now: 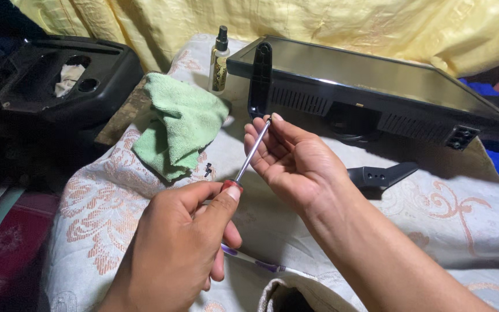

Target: The person attaches two plastic monitor stands to the back of a flat-screen monitor using a screwdriver, then wipes the screen with a cloth. The monitor is placed upright on a table after assembly.

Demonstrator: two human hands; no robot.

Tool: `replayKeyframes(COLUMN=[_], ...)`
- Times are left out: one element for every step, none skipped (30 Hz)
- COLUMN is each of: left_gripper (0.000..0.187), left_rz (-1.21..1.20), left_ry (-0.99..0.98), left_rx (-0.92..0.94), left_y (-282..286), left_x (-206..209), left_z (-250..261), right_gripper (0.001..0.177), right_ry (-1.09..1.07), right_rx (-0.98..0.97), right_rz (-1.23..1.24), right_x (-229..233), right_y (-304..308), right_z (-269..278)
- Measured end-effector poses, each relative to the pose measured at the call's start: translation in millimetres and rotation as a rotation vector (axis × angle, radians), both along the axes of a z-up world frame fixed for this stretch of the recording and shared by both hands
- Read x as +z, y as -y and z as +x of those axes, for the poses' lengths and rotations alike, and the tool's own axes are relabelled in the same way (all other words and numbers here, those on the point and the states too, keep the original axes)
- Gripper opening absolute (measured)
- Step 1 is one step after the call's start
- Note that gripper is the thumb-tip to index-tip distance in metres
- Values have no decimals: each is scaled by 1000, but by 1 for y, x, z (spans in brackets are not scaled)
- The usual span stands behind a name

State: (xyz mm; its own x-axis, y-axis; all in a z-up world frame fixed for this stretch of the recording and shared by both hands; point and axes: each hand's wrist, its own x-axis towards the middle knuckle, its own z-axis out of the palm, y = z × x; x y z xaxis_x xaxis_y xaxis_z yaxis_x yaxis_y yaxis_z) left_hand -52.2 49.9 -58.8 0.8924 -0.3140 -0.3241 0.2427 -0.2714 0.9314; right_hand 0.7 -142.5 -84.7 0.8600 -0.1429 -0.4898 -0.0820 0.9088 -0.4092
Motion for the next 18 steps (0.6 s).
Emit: replayKeyframes(left_gripper=[34, 34, 33, 32, 31, 31, 30, 30, 31, 30, 30, 30, 30, 31, 31, 31, 31, 30], left_rz=[-26, -51, -78, 10, 99, 191, 287, 386, 484, 503, 522, 541, 540, 540, 540, 556, 570, 585], left_ry=[1, 2, 4, -10, -25, 43, 105, 253, 402, 340, 276, 212, 241, 269, 295, 266, 237, 207], left_rx=[-6, -12, -19, 15, 48, 72, 98, 113, 127, 127, 128, 128, 119, 109, 99, 95, 92, 89], left_y=[0, 0, 1, 2, 3, 5, 6, 8, 9, 10, 9, 9, 9, 8, 8, 8, 8, 8], left_x=[0, -1, 0, 1, 1, 2, 3, 5, 7, 9, 12, 15, 17, 20, 23, 25, 26, 28], left_z=[0, 0, 0, 0, -2, -3, -5, -8, -10, -10, -10, -10, -10, -9, -8, -8, -9, -9], right_gripper=[22, 22, 22, 21, 21, 21, 21, 21, 20, 21, 21, 21, 21, 20, 19, 19, 19, 19], right_ry=[-1, -1, 0, -9, -20, -30, -31, -31, -30, -21, -13, -5, 9, 23, 36, 34, 33, 32], right_rx=[1, 3, 4, 5, 6, 8, 7, 6, 4, 7, 11, 15, 14, 14, 13, -3, -19, -36], right_rz=[-10, -21, -32, -51, -70, -89, -108, -128, -146, -188, -230, -272, -333, -394, -454, -493, -532, -572], right_x=[-1, -2, -3, -4, -5, -7, -8, -9, -9, -9, -10, -9, -8, -7, -6, -4, -2, -1], right_y=[0, -1, -1, -1, -2, -2, -3, -4, -5, -6, -7, -8, -8, -8, -9, -9, -9, -10], right_z=[0, 0, 1, 1, 1, 1, 2, 4, 4, 5, 4, 4, 3, 2, 1, 0, -1, -1])
